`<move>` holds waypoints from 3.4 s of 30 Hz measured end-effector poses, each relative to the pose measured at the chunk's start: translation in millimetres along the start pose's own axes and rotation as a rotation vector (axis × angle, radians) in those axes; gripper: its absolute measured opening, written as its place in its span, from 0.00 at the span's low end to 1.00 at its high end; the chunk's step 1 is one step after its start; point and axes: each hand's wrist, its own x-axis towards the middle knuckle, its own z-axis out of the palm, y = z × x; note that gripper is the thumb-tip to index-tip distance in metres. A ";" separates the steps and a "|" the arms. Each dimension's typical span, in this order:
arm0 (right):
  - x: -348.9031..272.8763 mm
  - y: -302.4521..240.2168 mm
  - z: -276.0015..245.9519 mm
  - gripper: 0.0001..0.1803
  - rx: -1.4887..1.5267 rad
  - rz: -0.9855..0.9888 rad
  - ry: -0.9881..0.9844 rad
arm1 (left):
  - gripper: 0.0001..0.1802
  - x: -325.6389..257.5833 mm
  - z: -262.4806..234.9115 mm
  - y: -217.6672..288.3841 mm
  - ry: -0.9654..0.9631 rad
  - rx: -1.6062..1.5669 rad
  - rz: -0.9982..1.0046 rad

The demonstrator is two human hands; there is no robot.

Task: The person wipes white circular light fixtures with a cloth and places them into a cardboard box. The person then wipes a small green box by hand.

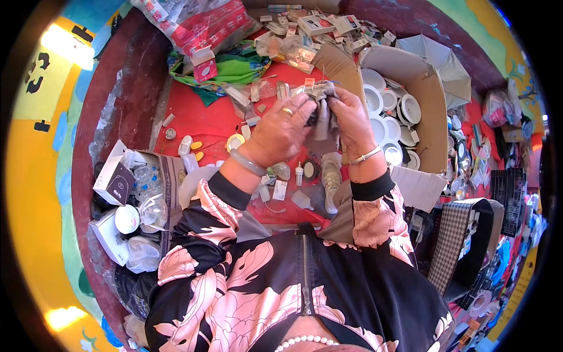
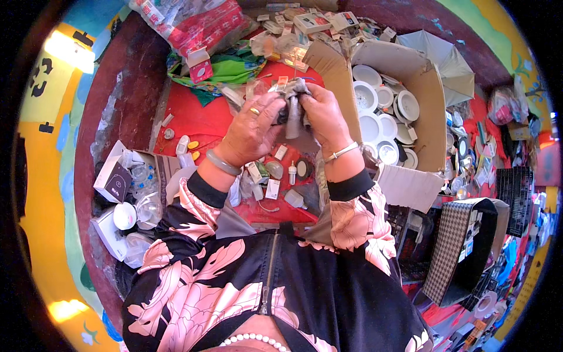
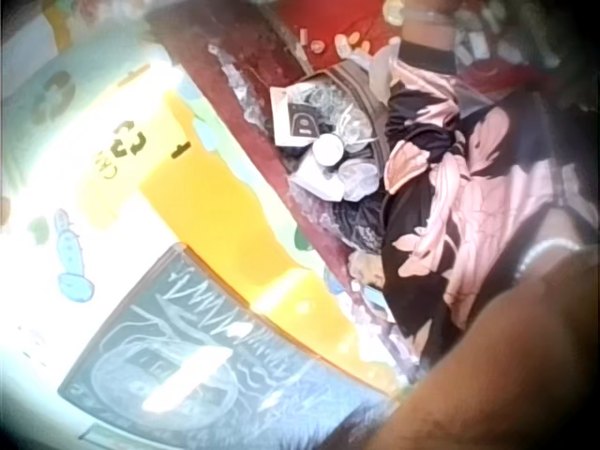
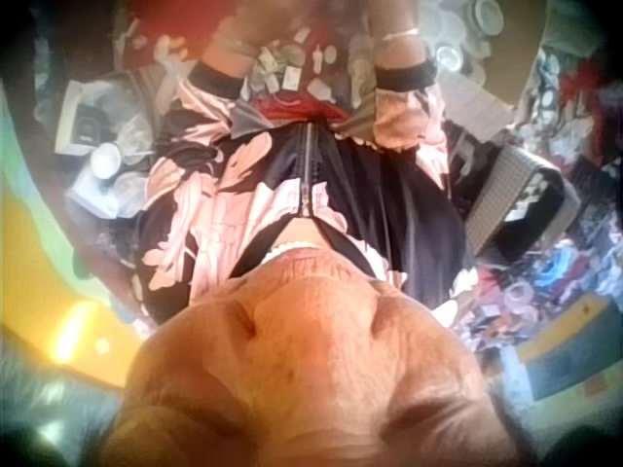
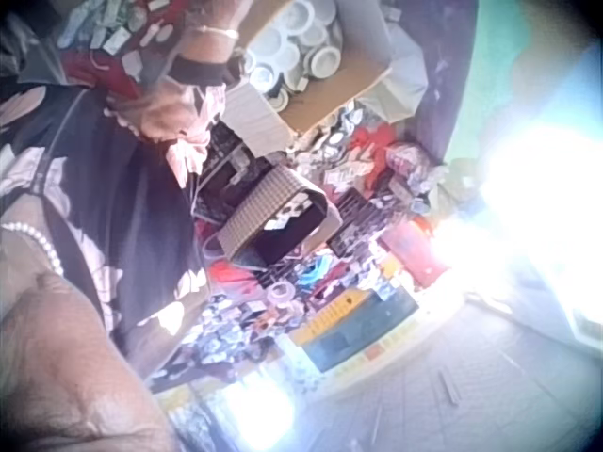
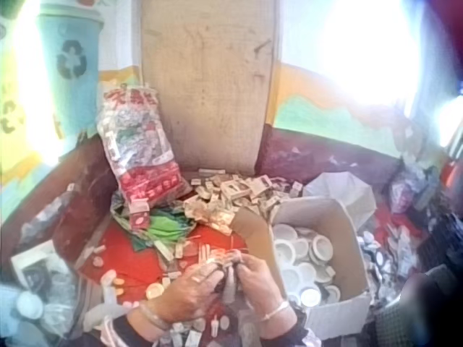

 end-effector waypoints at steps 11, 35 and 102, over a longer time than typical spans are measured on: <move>-2.9 -1.0 2.8 0.16 0.333 0.109 -0.106 | 0.29 2.9 -3.3 -10.4 0.110 -0.052 -0.087; 1.0 -8.6 -1.3 0.11 0.257 0.249 -0.092 | 0.27 -5.4 -3.6 7.4 -0.128 0.061 0.071; -5.1 -4.1 4.6 0.14 0.488 0.089 -0.123 | 0.25 7.3 8.8 -2.1 0.278 0.041 -0.124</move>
